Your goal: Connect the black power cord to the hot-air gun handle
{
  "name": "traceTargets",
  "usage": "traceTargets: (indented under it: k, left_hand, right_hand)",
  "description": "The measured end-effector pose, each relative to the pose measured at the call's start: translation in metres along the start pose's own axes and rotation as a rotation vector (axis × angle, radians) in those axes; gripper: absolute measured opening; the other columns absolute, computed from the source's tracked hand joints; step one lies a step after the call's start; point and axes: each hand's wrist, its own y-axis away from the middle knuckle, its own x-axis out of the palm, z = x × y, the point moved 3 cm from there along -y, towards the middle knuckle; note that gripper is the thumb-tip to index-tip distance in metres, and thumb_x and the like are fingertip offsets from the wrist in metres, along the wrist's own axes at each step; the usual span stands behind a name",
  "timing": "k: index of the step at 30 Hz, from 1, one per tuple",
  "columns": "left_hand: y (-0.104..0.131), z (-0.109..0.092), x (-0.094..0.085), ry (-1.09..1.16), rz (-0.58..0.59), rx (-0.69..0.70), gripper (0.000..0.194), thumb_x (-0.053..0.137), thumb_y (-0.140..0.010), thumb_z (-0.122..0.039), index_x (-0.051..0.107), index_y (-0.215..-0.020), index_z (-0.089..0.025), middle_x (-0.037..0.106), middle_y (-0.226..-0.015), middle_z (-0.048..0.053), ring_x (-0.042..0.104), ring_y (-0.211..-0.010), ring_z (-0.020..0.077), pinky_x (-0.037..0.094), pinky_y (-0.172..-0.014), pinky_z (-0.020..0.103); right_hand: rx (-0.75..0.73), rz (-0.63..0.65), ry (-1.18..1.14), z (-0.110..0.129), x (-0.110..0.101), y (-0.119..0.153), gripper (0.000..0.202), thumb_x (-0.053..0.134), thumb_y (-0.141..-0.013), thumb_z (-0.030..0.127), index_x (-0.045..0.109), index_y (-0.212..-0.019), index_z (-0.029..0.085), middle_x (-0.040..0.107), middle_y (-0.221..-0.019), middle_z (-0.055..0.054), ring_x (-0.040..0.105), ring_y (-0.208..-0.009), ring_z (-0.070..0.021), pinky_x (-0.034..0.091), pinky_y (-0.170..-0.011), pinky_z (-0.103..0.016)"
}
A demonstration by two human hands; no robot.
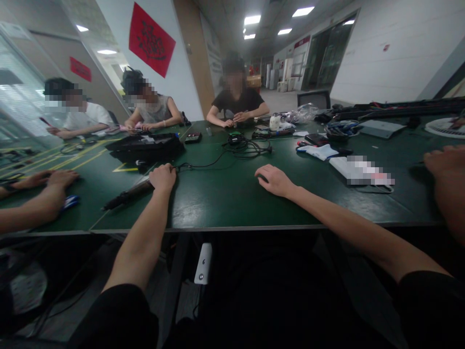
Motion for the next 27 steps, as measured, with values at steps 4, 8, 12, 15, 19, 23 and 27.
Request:
traceTargets:
  k: [4, 8, 12, 15, 19, 23, 27]
  left_hand:
    - [0.006, -0.01, -0.01, 0.051, -0.103, 0.027, 0.041, 0.039, -0.102, -0.041, 0.068, -0.122, -0.021, 0.068, -0.123, 0.016, 0.059, -0.118, 0.0353, 0.042, -0.099, 0.047]
    - [0.015, -0.031, -0.018, 0.078, -0.169, 0.124, 0.04, 0.034, -0.103, -0.037, 0.066, -0.122, -0.021, 0.068, -0.124, 0.015, 0.058, -0.121, 0.0351, 0.039, -0.103, 0.048]
    - [0.021, -0.055, -0.015, 0.092, -0.032, 0.194, 0.037, 0.035, -0.103, -0.038, 0.066, -0.114, -0.02, 0.071, -0.115, 0.015, 0.065, -0.106, 0.0325, 0.044, -0.091, 0.041]
    - [0.025, -0.072, -0.012, 0.136, 0.033, 0.234, 0.033, 0.038, -0.102, -0.039, 0.065, -0.106, -0.021, 0.071, -0.11, 0.014, 0.066, -0.102, 0.0311, 0.046, -0.084, 0.038]
    - [0.033, -0.096, -0.011, 0.254, 0.033, 0.282, 0.028, 0.039, -0.101, -0.036, 0.063, -0.1, -0.023, 0.068, -0.107, 0.011, 0.064, -0.101, 0.0275, 0.047, -0.085, 0.036]
    - [0.047, -0.125, -0.015, 0.378, 0.035, 0.379, 0.025, 0.041, -0.101, -0.033, 0.062, -0.093, -0.022, 0.062, -0.108, 0.011, 0.063, -0.096, 0.0239, 0.049, -0.088, 0.035]
    - [0.07, -0.158, -0.023, 0.505, 0.078, 0.55, 0.022, 0.043, -0.101, -0.029, 0.062, -0.093, -0.021, 0.062, -0.1, 0.009, 0.062, -0.094, 0.0229, 0.05, -0.087, 0.035]
  right_hand:
    - [-0.001, 0.008, -0.006, -0.001, 0.001, 0.0, 0.018, 0.058, -0.096, 0.02, 0.069, -0.11, 0.021, 0.072, -0.112, -0.01, 0.063, -0.108, -0.0285, 0.05, -0.098, -0.045]
    - [-0.003, 0.014, 0.001, 0.0, 0.002, -0.001, 0.016, 0.058, -0.096, 0.019, 0.069, -0.106, 0.021, 0.072, -0.109, -0.01, 0.063, -0.106, -0.0276, 0.051, -0.096, -0.044]
    - [-0.001, 0.011, 0.007, -0.001, 0.003, -0.001, 0.016, 0.058, -0.095, 0.019, 0.07, -0.105, 0.021, 0.073, -0.108, -0.009, 0.063, -0.105, -0.0273, 0.051, -0.096, -0.044]
    - [0.001, 0.017, 0.013, -0.002, 0.004, -0.001, 0.016, 0.058, -0.096, 0.019, 0.07, -0.105, 0.021, 0.073, -0.107, -0.009, 0.063, -0.105, -0.0268, 0.051, -0.095, -0.043]
    - [0.003, 0.03, 0.019, -0.003, 0.005, -0.001, 0.014, 0.057, -0.096, 0.019, 0.07, -0.104, 0.021, 0.072, -0.107, -0.009, 0.063, -0.103, -0.0262, 0.051, -0.094, -0.042]
    - [-0.001, 0.011, 0.009, 0.0, 0.004, -0.001, 0.016, 0.056, -0.096, 0.018, 0.069, -0.106, 0.021, 0.072, -0.108, -0.009, 0.063, -0.104, -0.0263, 0.051, -0.095, -0.042]
    - [-0.029, -0.021, -0.013, 0.008, -0.001, -0.002, 0.02, 0.053, -0.098, 0.018, 0.068, -0.111, 0.021, 0.072, -0.111, -0.01, 0.063, -0.105, -0.0272, 0.051, -0.097, -0.043]
